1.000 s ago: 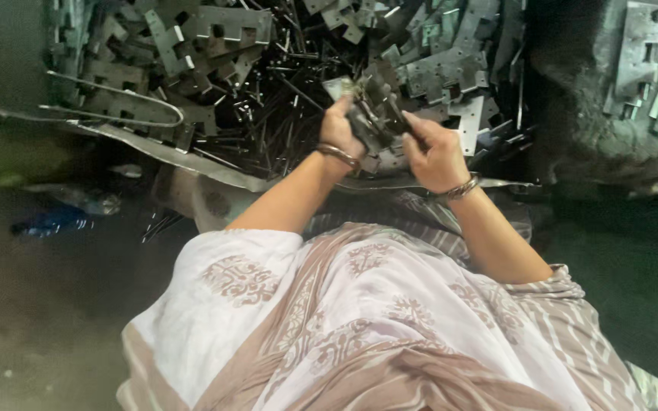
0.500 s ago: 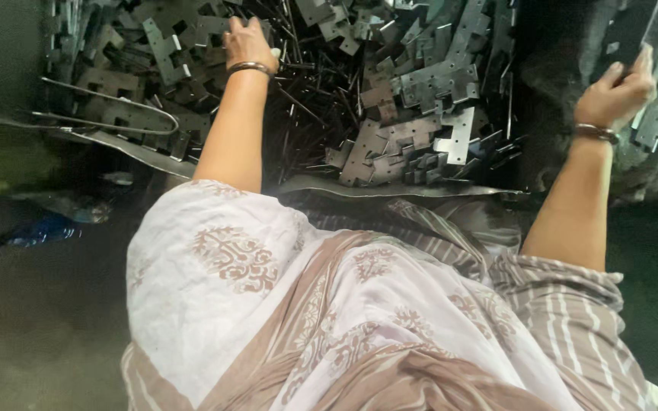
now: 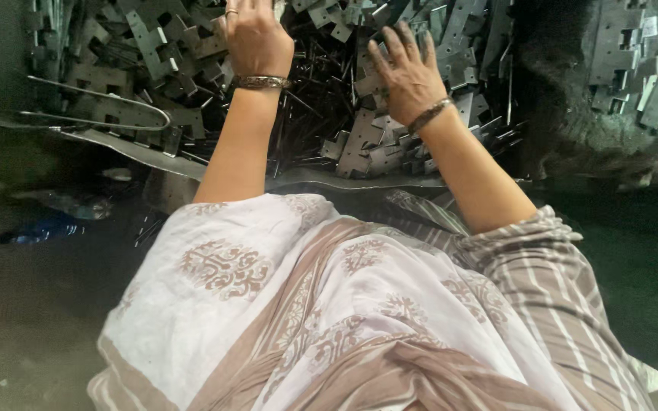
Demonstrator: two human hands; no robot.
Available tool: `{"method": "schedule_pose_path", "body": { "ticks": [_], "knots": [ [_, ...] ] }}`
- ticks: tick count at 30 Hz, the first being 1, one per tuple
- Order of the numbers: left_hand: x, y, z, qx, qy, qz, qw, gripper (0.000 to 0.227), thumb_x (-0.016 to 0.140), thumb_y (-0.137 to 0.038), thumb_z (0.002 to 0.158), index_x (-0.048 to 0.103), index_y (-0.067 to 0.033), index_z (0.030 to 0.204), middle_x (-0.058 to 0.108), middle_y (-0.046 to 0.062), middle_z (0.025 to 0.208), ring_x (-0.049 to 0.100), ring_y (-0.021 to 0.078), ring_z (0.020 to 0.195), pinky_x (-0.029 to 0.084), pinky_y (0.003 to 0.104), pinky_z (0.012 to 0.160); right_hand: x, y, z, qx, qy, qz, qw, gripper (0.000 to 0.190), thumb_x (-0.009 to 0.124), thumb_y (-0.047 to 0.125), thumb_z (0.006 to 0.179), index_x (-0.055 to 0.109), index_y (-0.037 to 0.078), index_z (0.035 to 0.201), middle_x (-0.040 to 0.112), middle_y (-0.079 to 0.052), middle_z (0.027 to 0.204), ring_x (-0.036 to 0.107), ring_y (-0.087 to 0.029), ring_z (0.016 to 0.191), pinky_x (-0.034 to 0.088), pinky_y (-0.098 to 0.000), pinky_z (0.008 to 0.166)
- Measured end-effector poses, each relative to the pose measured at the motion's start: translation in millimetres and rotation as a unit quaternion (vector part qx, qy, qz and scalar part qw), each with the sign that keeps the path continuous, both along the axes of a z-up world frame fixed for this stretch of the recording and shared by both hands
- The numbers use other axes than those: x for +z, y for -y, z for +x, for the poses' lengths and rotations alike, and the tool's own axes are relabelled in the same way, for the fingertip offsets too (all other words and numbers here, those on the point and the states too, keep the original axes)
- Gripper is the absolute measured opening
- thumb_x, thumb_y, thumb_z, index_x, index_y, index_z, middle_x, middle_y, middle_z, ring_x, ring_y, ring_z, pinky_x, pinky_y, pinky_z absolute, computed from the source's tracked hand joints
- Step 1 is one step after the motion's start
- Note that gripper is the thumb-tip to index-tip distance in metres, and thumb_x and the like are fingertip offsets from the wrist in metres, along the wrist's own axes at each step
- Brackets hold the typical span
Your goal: The person sits on the floor and sorts through a large pile of small metal parts, picking them up and moving them around with both hands.
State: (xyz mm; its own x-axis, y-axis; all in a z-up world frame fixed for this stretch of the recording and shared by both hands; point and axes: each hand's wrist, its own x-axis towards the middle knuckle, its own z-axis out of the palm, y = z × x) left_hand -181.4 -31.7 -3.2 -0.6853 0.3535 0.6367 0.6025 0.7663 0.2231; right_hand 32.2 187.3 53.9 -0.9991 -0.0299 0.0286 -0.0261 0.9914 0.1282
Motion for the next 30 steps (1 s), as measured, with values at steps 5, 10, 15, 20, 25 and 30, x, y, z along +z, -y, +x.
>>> {"method": "schedule_pose_path", "body": {
  "ticks": [5,10,15,20,25,30],
  "knots": [
    [42.0,52.6,14.3,-0.198,0.438,0.645,0.594,0.029,0.056,-0.015,0.095,0.062,-0.0038,0.121,0.069,0.016,0.121,0.069,0.0332,0.111,0.065,0.053,0.088,3.5,16.6,-20.9,0.011,0.083,-0.011,0.996,0.059,0.07,0.01,0.086,0.057,0.008,0.143,0.038,-0.025,0.162,0.02,-0.041,0.159,0.013,-0.0691,0.123],
    [75.3,89.0,8.9,-0.265,0.553,0.684,0.396,0.029,0.053,-0.018,0.103,0.06,0.0049,0.12,0.07,0.021,0.111,0.072,0.037,0.102,0.067,0.054,0.091,3.3,15.0,-14.1,0.033,0.091,-0.051,0.994,0.053,0.071,0.008,0.085,0.061,0.013,0.136,0.04,-0.023,0.16,0.026,-0.041,0.154,0.019,-0.0711,0.119],
    [48.7,33.9,34.4,-0.264,0.487,0.234,0.799,0.034,0.059,-0.012,0.092,0.064,-0.0085,0.126,0.074,0.012,0.109,0.073,0.029,0.087,0.06,0.043,0.077,-4.9,15.2,-25.7,0.036,0.056,-0.032,0.997,0.07,0.072,0.006,0.068,0.063,0.004,0.137,0.052,-0.02,0.143,0.037,-0.039,0.141,0.025,-0.0711,0.109],
    [-12.1,19.6,85.8,-0.244,0.153,-0.341,0.895,0.017,0.061,-0.015,0.093,0.077,-0.0138,0.097,0.069,0.01,0.108,0.063,0.0296,0.111,0.05,0.042,0.095,19.8,9.5,-35.6,0.041,0.057,-0.005,0.998,0.036,0.078,0.008,0.076,0.074,0.009,0.113,0.059,-0.017,0.133,0.047,-0.036,0.134,0.031,-0.0631,0.114],
    [-22.6,44.6,87.2,-0.292,0.034,-0.219,0.93,0.013,0.062,-0.014,0.09,0.074,-0.0149,0.097,0.068,0.006,0.109,0.063,0.0252,0.109,0.048,0.043,0.097,54.4,-25.1,9.5,0.057,0.0,-0.219,0.974,0.016,0.076,0.001,0.092,0.072,0.007,0.107,0.072,-0.008,0.105,0.068,-0.026,0.105,0.052,-0.0448,0.093],
    [3.3,38.7,72.9,-0.213,0.299,0.245,0.897,0.02,0.062,-0.002,0.096,0.068,-0.0036,0.115,0.068,0.014,0.111,0.065,0.0309,0.103,0.054,0.044,0.09,79.4,-82.6,65.8,-0.112,-0.289,-0.662,0.683,0.013,0.074,-0.008,0.109,0.067,0.002,0.114,0.075,-0.01,0.107,0.073,-0.015,0.095,0.062,-0.0253,0.083]
  ]
}}
